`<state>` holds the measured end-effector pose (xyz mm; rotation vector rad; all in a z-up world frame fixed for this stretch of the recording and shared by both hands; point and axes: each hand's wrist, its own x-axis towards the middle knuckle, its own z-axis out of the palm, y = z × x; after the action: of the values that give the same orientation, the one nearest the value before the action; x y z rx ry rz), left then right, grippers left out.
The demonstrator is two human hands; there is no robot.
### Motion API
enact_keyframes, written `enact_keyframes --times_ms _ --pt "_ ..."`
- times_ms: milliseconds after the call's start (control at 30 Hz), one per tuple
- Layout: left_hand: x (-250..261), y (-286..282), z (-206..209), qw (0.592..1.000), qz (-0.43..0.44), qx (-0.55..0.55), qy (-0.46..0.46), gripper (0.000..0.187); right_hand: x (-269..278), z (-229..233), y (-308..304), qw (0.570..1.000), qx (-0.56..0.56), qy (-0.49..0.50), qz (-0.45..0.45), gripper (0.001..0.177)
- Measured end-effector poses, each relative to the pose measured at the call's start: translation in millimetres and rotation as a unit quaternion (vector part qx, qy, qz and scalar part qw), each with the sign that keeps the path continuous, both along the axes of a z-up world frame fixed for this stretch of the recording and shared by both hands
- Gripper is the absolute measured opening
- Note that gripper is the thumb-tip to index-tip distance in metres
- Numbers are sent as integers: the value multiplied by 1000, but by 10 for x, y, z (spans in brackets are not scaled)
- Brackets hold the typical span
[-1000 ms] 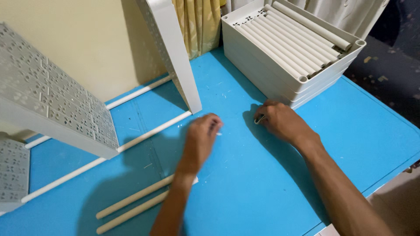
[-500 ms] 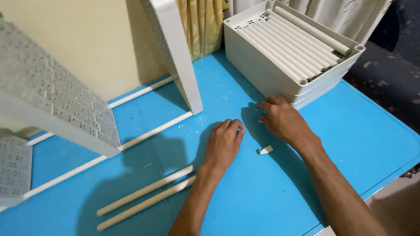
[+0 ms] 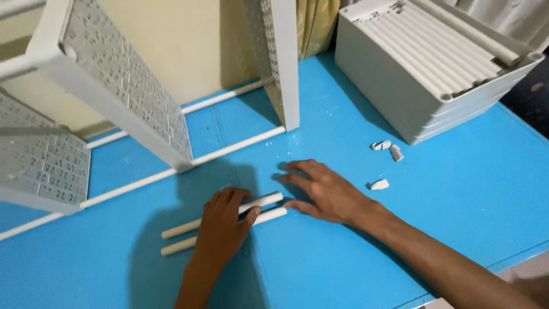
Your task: The person assembles a white plastic shelving unit on a blue table. They insert vertical poles into perforated shelves, connect horizontal crossbars, and secure the frame. The person then places additional poles into a tray.
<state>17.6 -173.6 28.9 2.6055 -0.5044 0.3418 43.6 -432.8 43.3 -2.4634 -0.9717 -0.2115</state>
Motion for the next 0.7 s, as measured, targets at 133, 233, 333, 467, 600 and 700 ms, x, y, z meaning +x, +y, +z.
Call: enact_keyframes --times_ms 133,233,333,467,600,700 --pt "-149 56 -140 997 -29 -37 -66 22 -127 -82 311 992 24 -74 101 57" --pt "-161 -16 -208 996 -16 -39 -80 15 -210 -141 392 993 27 -41 111 51" --pt "-152 -66 -246 992 -34 -47 -114 16 -203 -205 376 994 28 -38 102 39" --pt "-121 -128 -252 990 -57 -30 -122 15 -200 -268 323 995 21 -56 78 30" --pt "-112 -134 -224 984 -68 -10 -163 26 -189 -295 243 997 12 -57 46 21" --pt "-131 -66 -181 986 -46 -14 -162 30 -214 -320 138 998 -13 -68 14 18"
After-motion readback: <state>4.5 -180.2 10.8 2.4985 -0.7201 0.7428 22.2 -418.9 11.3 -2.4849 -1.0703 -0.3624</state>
